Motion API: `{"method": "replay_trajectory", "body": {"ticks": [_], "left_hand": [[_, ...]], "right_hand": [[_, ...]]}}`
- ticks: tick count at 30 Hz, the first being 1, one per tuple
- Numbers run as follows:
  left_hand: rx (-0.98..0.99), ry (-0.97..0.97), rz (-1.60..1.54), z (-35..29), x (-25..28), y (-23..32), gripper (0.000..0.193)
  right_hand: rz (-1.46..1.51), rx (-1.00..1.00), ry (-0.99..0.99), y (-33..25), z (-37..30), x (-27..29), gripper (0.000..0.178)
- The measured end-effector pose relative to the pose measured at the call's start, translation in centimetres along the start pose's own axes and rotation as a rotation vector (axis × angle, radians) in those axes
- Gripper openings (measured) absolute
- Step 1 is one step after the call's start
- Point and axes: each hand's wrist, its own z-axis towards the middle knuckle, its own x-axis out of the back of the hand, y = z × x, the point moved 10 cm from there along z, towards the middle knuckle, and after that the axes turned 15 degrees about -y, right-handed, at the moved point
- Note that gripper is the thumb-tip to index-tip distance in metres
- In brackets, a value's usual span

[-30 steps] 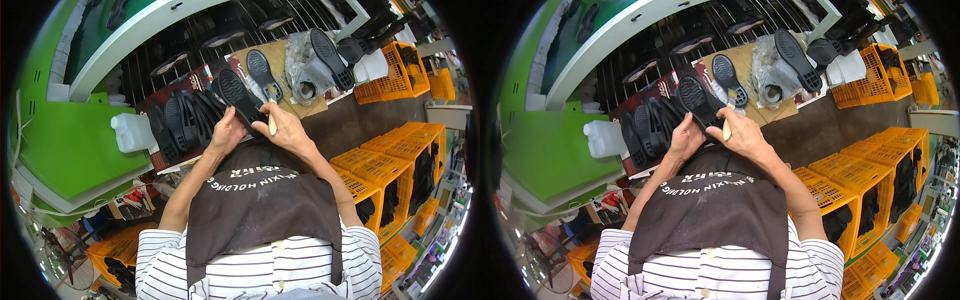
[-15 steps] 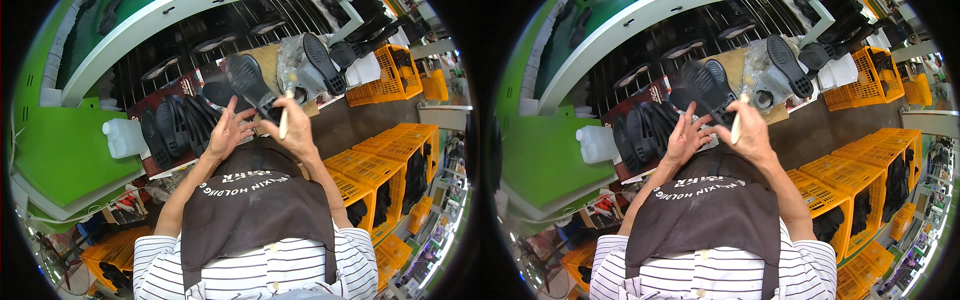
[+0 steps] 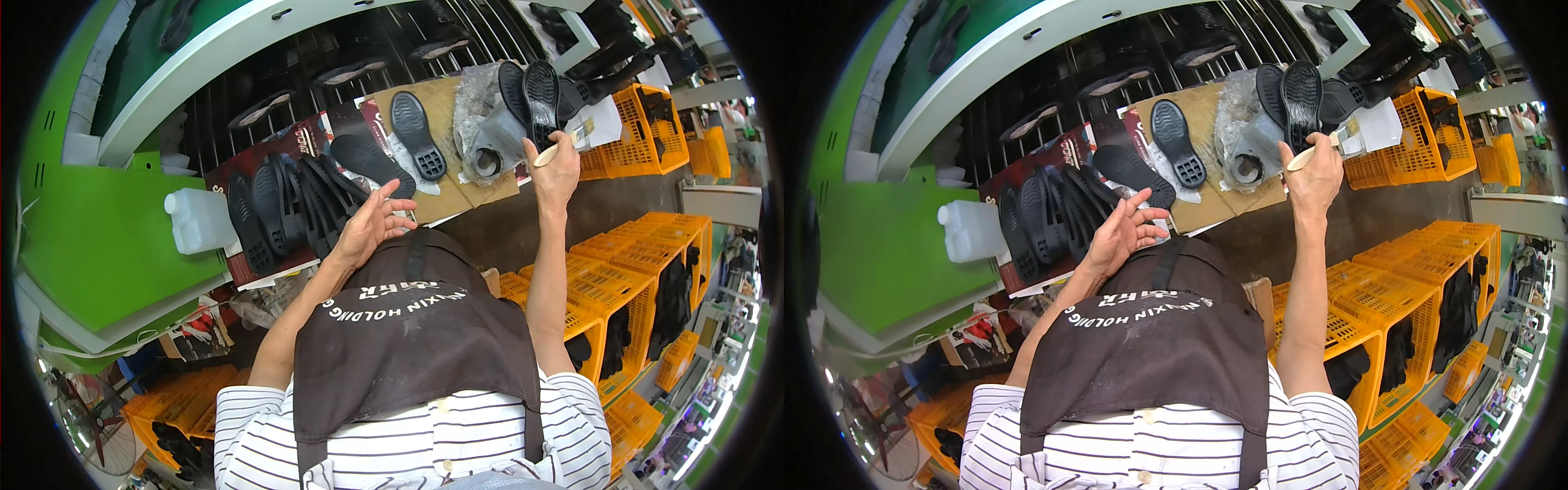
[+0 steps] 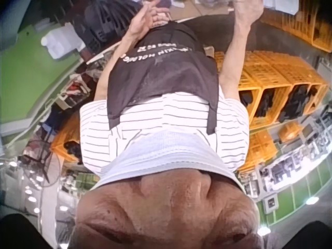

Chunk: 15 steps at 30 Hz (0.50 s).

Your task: The recorder applies glue or adhesive to the undersides of black shoe soles using a brush, then places them on a conveyor belt.

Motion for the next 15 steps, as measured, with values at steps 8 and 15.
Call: {"method": "replay_trajectory", "body": {"ticks": [8,15], "left_hand": [[0.081,-0.01,0.026,-0.3,0.5,-1.1,0.057],[0.155,0.1,0.219,-1.0,0.9,-1.6,0.052]], "right_hand": [[-0.016,-0.063,-0.02,0.0,-0.2,-0.6,0.047],[0.175,0.109,0.084,-3.0,-1.2,3.0,0.037]]}}
